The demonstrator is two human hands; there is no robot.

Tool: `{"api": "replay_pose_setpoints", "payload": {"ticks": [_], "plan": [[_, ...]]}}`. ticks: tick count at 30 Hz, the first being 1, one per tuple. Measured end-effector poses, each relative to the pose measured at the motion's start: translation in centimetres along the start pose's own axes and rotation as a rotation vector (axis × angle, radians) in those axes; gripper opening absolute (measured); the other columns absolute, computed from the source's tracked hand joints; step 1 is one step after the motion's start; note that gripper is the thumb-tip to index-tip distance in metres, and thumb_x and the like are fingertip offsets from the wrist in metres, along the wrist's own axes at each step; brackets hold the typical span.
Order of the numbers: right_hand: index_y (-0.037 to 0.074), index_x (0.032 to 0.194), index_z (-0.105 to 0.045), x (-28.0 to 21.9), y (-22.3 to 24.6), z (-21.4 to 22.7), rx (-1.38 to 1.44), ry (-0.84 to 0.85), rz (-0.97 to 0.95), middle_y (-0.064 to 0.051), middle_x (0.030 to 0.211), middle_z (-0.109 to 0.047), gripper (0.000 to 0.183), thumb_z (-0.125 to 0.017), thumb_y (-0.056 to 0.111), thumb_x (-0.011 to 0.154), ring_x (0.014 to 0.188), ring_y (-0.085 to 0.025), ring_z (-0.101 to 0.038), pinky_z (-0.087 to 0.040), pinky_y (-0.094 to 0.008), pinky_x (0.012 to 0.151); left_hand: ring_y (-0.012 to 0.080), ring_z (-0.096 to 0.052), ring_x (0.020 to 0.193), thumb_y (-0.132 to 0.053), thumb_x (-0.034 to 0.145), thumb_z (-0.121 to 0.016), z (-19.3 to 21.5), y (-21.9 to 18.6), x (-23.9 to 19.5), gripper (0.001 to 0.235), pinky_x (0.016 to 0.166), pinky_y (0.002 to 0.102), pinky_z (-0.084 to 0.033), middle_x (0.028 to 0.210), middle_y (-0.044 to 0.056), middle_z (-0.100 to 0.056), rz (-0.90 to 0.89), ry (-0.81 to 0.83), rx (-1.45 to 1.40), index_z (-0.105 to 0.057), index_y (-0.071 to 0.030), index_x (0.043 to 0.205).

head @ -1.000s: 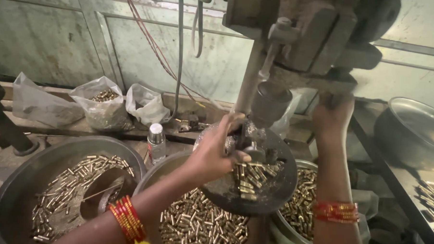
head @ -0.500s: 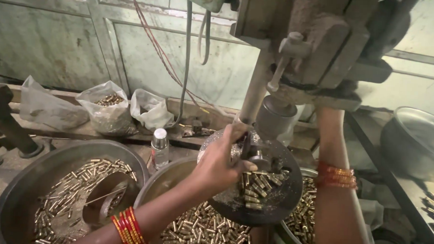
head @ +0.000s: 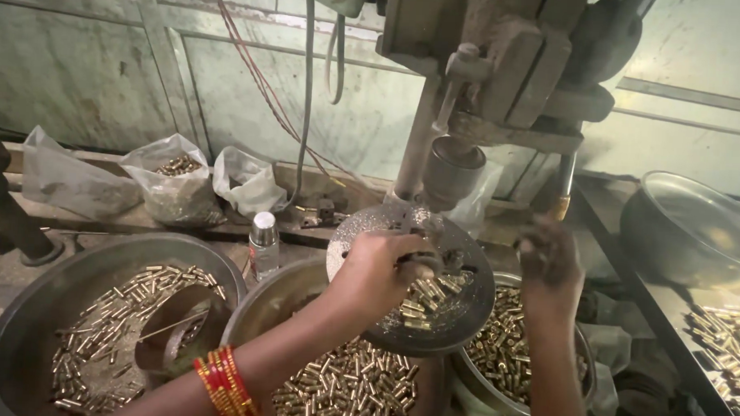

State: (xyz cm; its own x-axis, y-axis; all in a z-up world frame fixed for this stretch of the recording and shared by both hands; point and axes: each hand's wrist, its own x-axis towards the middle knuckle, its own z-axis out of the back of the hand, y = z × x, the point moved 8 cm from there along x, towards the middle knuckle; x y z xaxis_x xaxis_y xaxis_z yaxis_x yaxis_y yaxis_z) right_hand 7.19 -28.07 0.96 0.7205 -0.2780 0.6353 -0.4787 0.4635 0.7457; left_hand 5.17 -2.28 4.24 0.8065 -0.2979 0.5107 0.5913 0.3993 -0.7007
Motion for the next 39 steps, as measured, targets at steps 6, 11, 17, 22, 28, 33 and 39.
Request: {"api": "replay_pose_setpoints", "payload": {"ticks": [6,11,17,22,28,33,39], "plan": [[0.007,0.107,-0.073,-5.0,7.4,-2.7,-0.224,-0.006,0.011,-0.011,0.102,-0.075,0.015,-0.067,0.005,0.093,0.090,-0.020,-0.071,-0.055,-0.035,0.080,0.0126,-0.078,0.079,-0.005,0.079,-0.077,0.9,1.3,-1.5,0.027,0.073,0.032,-0.061,0.091,0.006,-0.082,0.055,0.117,-0.135,-0.077,-0.009,0.105],[0.005,0.097,-0.075,-3.9,8.0,-8.3,-0.357,0.216,-0.003,-0.013,0.089,-0.074,0.013,-0.067,0.015,0.094,0.075,-0.023,-0.070,-0.053,-0.038,0.070,0.0129,-0.068,0.066,-0.011,0.084,-0.076,2.9,2.8,-2.1,0.025,0.061,0.033,-0.053,0.080,0.007,-0.078,0.278,0.129,-0.033,-0.076,-0.012,0.109],[0.001,0.081,-0.069,-4.2,10.1,-9.7,-0.434,0.157,0.191,-0.018,0.077,-0.066,0.024,-0.070,0.021,0.095,0.069,-0.035,-0.062,-0.048,-0.044,0.066,0.0113,-0.067,0.071,-0.018,0.085,-0.081,5.1,5.0,-2.7,0.029,0.066,0.032,-0.055,0.083,0.008,-0.079,0.228,-0.033,-0.092,-0.074,-0.010,0.112],[0.000,0.073,-0.066,-5.0,9.0,-9.3,-0.486,0.162,0.179,-0.018,0.073,-0.063,0.032,-0.073,0.024,0.093,0.068,-0.036,-0.060,-0.046,-0.045,0.067,0.0160,-0.066,0.070,-0.025,0.086,-0.074,7.7,4.4,-3.9,0.036,0.062,0.035,-0.052,0.092,0.003,-0.079,0.589,-0.010,-0.082,-0.068,-0.016,0.121],[0.006,0.098,-0.074,-6.7,6.5,-8.7,-0.453,0.155,0.211,-0.014,0.093,-0.067,0.011,-0.070,0.016,0.093,0.092,-0.029,-0.063,-0.051,-0.043,0.083,0.0105,-0.076,0.086,-0.020,0.089,-0.065,9.1,6.0,-3.4,0.027,0.080,0.021,-0.058,0.099,0.003,-0.080,0.644,-0.135,-0.221,-0.067,-0.016,0.115],[0.015,0.106,-0.076,-7.9,6.0,-8.9,-0.452,0.241,0.161,-0.009,0.111,-0.067,0.041,-0.055,-0.012,0.083,0.106,-0.026,-0.061,-0.050,-0.042,0.096,0.0160,-0.067,0.083,-0.022,0.098,-0.063,10.2,8.9,-1.4,0.021,0.077,0.032,-0.055,0.099,0.009,-0.073,0.573,-0.359,-0.305,-0.062,-0.008,0.113],[0.019,0.113,-0.075,-7.8,5.6,-8.9,-0.445,0.344,-0.061,-0.009,0.113,-0.066,0.048,-0.051,-0.013,0.087,0.107,-0.026,-0.060,-0.051,-0.039,0.092,0.0211,-0.065,0.102,-0.024,0.097,-0.063,7.4,11.5,-6.3,0.022,0.085,0.035,-0.055,0.113,0.010,-0.068,0.458,-0.815,-0.564,-0.060,-0.008,0.112]]}}
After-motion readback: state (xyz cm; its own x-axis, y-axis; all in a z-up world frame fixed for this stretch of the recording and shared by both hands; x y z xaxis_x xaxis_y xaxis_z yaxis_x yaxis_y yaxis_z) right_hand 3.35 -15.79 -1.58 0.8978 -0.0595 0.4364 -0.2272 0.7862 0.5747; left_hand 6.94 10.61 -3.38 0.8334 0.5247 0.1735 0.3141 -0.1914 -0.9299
